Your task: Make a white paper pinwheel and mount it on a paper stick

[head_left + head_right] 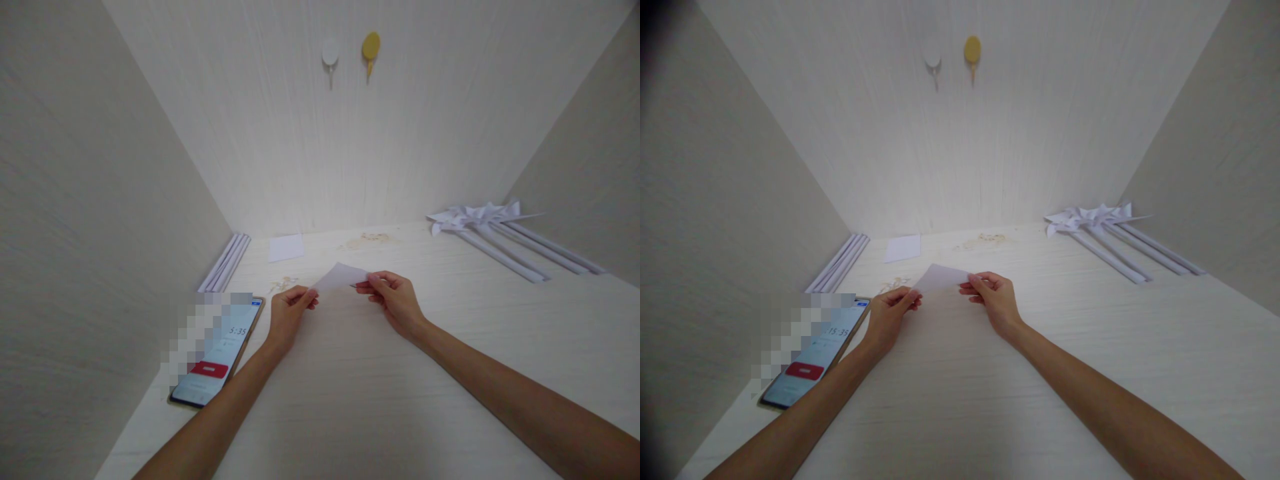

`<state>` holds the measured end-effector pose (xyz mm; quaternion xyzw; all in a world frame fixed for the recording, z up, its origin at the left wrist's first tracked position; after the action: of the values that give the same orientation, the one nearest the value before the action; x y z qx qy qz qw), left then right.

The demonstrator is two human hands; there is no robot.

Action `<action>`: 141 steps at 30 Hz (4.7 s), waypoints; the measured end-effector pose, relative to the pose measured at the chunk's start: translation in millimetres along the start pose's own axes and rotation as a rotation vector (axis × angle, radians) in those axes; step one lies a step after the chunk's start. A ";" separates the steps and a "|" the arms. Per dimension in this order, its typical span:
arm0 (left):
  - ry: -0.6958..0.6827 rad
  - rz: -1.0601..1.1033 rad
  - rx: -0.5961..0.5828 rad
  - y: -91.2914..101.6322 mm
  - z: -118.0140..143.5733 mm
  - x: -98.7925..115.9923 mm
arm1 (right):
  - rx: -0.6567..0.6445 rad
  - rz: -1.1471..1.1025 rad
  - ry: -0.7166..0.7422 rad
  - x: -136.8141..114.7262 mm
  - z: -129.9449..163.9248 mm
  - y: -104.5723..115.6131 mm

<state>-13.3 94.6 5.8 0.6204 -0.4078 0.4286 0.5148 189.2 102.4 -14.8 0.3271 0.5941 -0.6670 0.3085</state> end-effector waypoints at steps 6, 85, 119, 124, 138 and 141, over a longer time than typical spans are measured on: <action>0.070 0.097 -0.020 -2.3 -2.1 -11.3 | 0.028 -0.059 -0.018 0.7 0.2 2.0; 0.233 0.657 -0.104 -41.0 13.8 -6.3 | -0.041 0.163 0.020 14.4 31.6 -26.2; 0.084 -0.112 -0.762 -82.7 63.5 15.2 | -0.242 0.019 -0.140 18.2 26.1 -35.5; 0.081 -0.157 -0.743 -82.6 63.3 15.1 | -0.236 -0.009 -0.149 21.4 24.0 -32.9; 0.078 -0.168 -0.730 -82.8 64.4 14.1 | -0.217 -0.126 -0.210 24.2 25.5 -31.8; 0.061 -0.145 -0.725 -83.4 64.3 15.2 | -0.218 -0.137 -0.220 24.4 26.0 -32.9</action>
<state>77.5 41.5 -10.4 0.4121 -0.4724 0.2371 0.7421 146.6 79.4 -12.8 0.1754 0.6465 -0.6498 0.3593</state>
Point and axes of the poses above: each hand's wrist, its own z-axis away from the middle knuckle, its own y-axis out of the back of the hand, x = y × z, the point moved 9 cm from there along -z, towards the middle knuckle, and after that the axes turned 15 degrees about -z, right-handed, at the moved point
